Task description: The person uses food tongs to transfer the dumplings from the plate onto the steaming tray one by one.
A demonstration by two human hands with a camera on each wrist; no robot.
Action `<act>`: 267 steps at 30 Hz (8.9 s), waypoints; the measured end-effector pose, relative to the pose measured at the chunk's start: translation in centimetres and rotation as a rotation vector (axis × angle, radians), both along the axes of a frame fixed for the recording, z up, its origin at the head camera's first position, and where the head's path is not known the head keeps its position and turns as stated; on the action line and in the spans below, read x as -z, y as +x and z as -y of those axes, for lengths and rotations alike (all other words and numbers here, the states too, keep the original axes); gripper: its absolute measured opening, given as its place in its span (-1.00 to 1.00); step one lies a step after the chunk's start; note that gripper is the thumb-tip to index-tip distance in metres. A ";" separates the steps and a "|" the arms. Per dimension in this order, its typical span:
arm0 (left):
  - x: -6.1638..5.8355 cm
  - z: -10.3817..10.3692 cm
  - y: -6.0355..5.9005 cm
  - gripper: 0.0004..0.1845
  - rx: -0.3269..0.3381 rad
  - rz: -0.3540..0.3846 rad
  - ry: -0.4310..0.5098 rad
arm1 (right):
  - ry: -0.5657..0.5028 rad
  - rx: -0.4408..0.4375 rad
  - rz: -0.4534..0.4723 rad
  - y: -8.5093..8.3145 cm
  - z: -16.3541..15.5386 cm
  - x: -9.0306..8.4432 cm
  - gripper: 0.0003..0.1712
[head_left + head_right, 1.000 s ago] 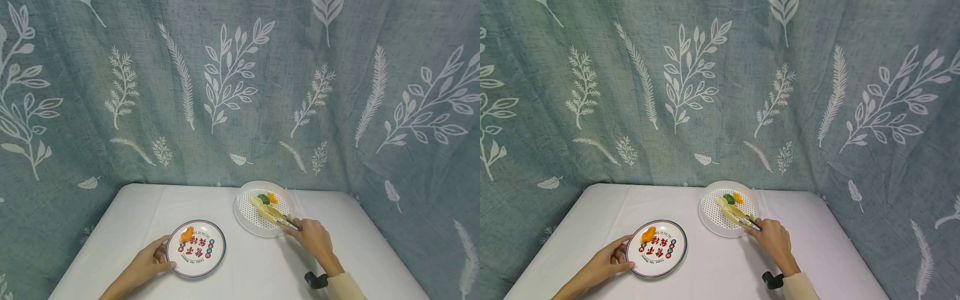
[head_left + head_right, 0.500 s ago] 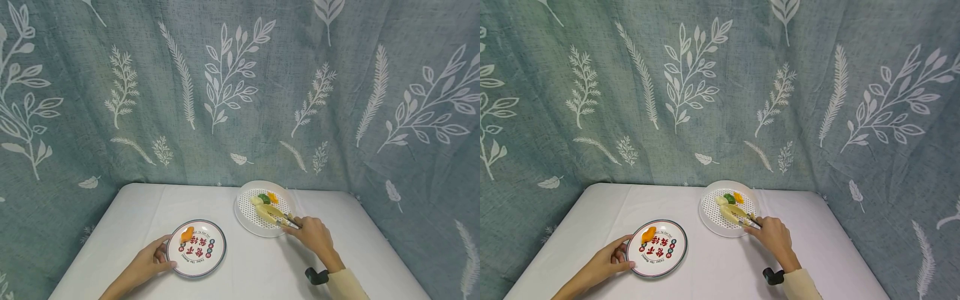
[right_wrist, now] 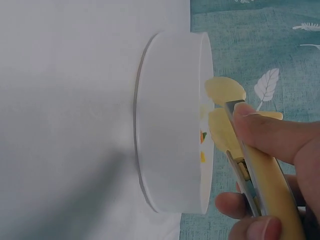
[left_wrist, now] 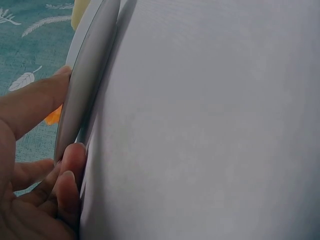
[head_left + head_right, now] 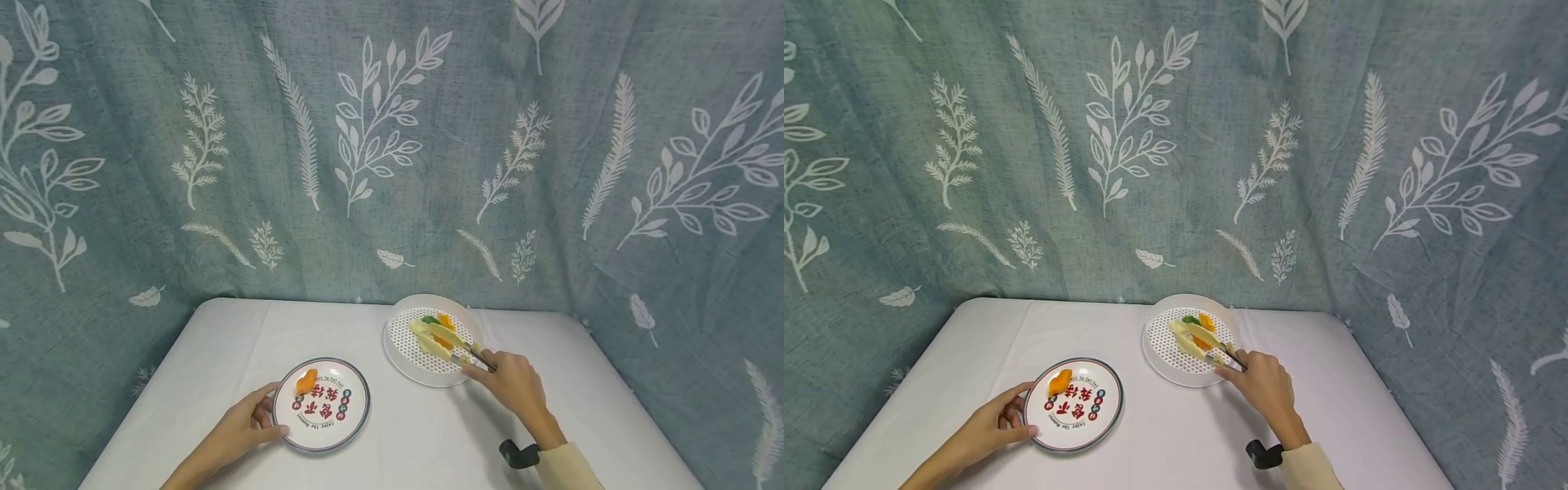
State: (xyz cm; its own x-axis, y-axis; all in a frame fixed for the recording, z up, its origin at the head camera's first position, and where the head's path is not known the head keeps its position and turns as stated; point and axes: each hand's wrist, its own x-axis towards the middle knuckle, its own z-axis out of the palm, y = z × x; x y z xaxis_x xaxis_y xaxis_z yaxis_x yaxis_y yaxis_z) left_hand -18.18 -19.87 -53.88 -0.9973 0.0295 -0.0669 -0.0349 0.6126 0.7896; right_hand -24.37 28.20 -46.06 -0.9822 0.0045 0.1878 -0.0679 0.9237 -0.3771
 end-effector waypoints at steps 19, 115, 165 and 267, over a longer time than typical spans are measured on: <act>0.1 0.0 0.0 0.05 0.007 -0.001 0.000 | -0.044 -0.108 -0.080 1.2 4.1 -0.3 -0.26; 0.1 0.3 -0.1 0.07 0.012 0.026 0.036 | 0.035 -0.531 -0.087 1.5 15.6 3.8 -0.34; -0.1 0.4 0.4 0.02 0.025 -0.002 0.053 | -0.027 -0.199 -0.174 0.6 4.2 1.0 -0.31; 0.0 0.6 -0.2 0.03 0.066 -0.024 0.019 | -0.039 -0.405 -0.093 6.4 8.2 5.3 -0.23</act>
